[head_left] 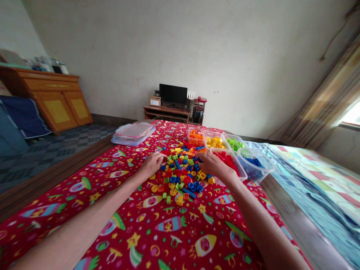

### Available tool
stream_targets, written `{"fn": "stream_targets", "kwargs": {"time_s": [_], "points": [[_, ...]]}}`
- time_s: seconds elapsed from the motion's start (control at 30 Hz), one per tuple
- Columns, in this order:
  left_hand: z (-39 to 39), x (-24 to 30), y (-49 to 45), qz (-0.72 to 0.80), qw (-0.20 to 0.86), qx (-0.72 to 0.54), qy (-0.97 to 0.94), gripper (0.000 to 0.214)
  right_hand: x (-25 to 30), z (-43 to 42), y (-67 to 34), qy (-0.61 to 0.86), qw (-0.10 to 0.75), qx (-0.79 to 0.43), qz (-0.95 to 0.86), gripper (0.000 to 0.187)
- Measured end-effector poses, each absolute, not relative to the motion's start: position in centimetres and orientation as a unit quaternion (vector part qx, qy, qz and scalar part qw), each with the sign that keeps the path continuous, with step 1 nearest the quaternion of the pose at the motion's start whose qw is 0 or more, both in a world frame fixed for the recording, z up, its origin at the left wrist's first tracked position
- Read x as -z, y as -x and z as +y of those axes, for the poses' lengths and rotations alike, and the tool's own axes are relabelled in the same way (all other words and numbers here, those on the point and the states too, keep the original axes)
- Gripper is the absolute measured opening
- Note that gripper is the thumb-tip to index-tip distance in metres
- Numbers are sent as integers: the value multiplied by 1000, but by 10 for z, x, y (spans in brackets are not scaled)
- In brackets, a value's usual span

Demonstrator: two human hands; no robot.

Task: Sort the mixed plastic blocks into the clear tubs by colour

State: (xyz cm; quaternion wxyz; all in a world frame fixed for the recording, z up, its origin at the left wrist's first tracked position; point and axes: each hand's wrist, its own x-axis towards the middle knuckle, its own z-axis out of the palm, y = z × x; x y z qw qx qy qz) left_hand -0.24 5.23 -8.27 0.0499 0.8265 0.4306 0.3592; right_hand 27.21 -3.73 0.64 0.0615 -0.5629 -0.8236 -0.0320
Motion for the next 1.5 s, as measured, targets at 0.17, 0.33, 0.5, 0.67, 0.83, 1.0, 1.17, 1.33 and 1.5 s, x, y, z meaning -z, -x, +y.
{"fn": "stream_targets", "kwargs": {"time_s": [0.17, 0.33, 0.5, 0.67, 0.83, 1.0, 1.17, 1.33, 1.5], "points": [[51, 81, 2, 432, 47, -356, -827, 40, 0, -46, -263, 547, 5, 81, -833, 36], [50, 81, 2, 434, 44, -356, -826, 39, 7, -41, -266, 528, 39, 87, -844, 39], [49, 81, 3, 421, 46, -358, -832, 38, 5, -23, -274, 546, 168, 41, -820, 35], [49, 82, 3, 427, 40, -357, -829, 37, -7, -27, -271, 581, 132, 10, -803, 32], [51, 84, 4, 429, 32, -358, -829, 37, -21, -55, -259, 588, -13, -1, -809, 29], [50, 84, 3, 433, 36, -358, -827, 36, -24, -67, -248, 594, -97, 25, -798, 31], [46, 81, 2, 432, 41, -359, -826, 36, -10, -61, -242, 611, -119, 39, -781, 30], [44, 79, 2, 431, 44, -356, -828, 35, -6, -59, -241, 599, -95, 43, -794, 30], [44, 80, 2, 430, 41, -352, -831, 35, -8, -56, -245, 594, -82, 20, -800, 24]]}}
